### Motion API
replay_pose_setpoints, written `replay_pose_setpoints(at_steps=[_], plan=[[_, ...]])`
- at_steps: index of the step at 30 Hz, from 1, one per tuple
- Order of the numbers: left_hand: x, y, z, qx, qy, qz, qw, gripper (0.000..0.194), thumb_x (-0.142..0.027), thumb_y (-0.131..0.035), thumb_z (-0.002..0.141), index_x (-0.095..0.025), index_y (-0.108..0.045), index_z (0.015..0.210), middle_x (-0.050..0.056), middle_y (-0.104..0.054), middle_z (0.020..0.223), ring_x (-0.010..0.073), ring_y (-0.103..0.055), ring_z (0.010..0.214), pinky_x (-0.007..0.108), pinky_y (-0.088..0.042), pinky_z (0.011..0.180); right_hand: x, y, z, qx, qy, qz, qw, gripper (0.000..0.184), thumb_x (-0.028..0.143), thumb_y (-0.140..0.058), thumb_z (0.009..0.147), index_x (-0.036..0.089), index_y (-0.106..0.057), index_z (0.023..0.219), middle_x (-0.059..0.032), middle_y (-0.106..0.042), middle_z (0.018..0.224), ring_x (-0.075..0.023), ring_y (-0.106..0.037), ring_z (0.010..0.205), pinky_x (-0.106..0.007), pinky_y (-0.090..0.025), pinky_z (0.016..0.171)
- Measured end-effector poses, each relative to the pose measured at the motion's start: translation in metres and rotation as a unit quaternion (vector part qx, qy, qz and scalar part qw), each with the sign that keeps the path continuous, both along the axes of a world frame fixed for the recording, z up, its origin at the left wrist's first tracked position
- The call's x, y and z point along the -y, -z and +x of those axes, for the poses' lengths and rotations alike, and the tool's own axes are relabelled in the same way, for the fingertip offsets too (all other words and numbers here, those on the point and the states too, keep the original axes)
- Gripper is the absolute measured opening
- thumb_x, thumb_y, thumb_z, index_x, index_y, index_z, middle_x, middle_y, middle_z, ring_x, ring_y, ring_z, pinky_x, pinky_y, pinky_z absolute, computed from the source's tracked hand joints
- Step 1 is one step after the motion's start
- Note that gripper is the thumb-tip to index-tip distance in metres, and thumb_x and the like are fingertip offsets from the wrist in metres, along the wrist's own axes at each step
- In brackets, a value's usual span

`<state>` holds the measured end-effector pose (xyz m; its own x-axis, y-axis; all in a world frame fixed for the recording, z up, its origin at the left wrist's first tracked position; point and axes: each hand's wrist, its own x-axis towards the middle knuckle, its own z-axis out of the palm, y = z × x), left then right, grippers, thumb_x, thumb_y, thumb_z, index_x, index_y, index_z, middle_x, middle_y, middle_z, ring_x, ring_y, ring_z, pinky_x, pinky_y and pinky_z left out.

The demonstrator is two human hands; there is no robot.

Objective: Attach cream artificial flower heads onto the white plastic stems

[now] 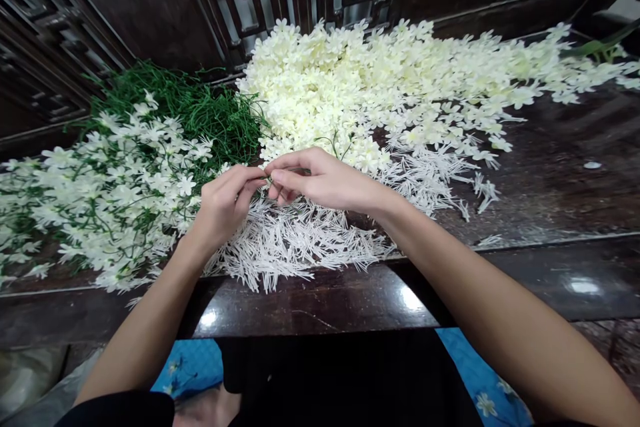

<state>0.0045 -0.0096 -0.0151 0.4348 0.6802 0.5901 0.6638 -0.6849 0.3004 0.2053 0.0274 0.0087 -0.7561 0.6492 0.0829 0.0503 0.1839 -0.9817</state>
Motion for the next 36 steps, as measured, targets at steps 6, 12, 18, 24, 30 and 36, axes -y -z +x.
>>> replay_pose_setpoints(at_steps=[6,12,18,24,30,36], plan=[[0.002,-0.003,0.002,-0.020,-0.004,-0.005,1.000,0.016,-0.014,-0.047,0.094,-0.018,-0.062,0.101,0.007,-0.067,0.087,0.0176,-0.061,0.079,0.032,-0.052,0.072,0.003,0.003,0.000,0.089,0.053,0.031,0.994,0.046,0.055,-0.049,0.093,0.020,-0.063,0.067,0.0046,-0.038,0.050,-0.0098,-0.034,0.043,-0.028,-0.029,0.046],[0.005,-0.009,0.003,0.042,-0.009,-0.092,0.995,0.016,-0.022,-0.046,0.096,-0.017,-0.060,0.102,0.002,-0.064,0.075,0.0127,-0.056,0.062,0.026,-0.045,0.058,0.008,0.002,-0.006,0.060,0.099,0.011,0.993,0.050,0.057,-0.052,0.091,0.021,-0.046,0.056,0.0047,-0.034,0.053,-0.0101,-0.030,0.046,-0.028,-0.026,0.048],[0.009,-0.013,0.009,0.163,0.061,-0.338,0.925,0.047,-0.045,-0.035,0.099,-0.018,-0.058,0.068,0.001,-0.056,0.063,0.0111,-0.049,0.055,0.025,-0.039,0.051,0.017,-0.003,-0.013,-0.058,0.089,-0.072,0.992,0.043,0.046,-0.061,0.088,0.019,-0.058,0.054,0.0007,-0.053,0.054,-0.0118,-0.047,0.051,-0.031,-0.039,0.056],[0.010,-0.006,0.011,0.291,0.151,-0.462,0.824,0.045,-0.061,-0.053,0.086,-0.022,-0.052,0.063,-0.002,-0.044,0.058,0.0130,-0.049,0.056,0.031,-0.050,0.062,0.026,0.003,-0.022,-0.153,0.101,-0.136,0.974,0.039,0.043,-0.069,0.082,0.019,-0.061,0.053,0.0030,-0.052,0.050,-0.0085,-0.043,0.044,-0.026,-0.035,0.047],[0.013,-0.006,0.011,0.293,0.146,-0.462,0.824,0.051,-0.055,-0.071,0.074,-0.022,-0.037,0.057,-0.005,-0.033,0.057,0.0116,-0.042,0.053,0.031,-0.047,0.055,0.032,0.007,-0.028,-0.203,0.115,-0.153,0.960,0.042,0.033,-0.068,0.085,0.019,-0.053,0.047,0.0056,-0.042,0.046,-0.0078,-0.037,0.042,-0.026,-0.036,0.046],[0.012,-0.008,0.017,0.403,0.204,-0.429,0.782,0.061,-0.043,-0.076,0.074,-0.018,-0.023,0.053,-0.006,-0.028,0.053,0.0081,-0.029,0.049,0.024,-0.032,0.047,0.021,-0.009,-0.017,-0.288,0.210,-0.198,0.913,0.049,0.016,-0.064,0.086,0.021,-0.041,0.042,0.0086,-0.024,0.042,-0.0074,-0.028,0.040,-0.027,-0.042,0.051]])
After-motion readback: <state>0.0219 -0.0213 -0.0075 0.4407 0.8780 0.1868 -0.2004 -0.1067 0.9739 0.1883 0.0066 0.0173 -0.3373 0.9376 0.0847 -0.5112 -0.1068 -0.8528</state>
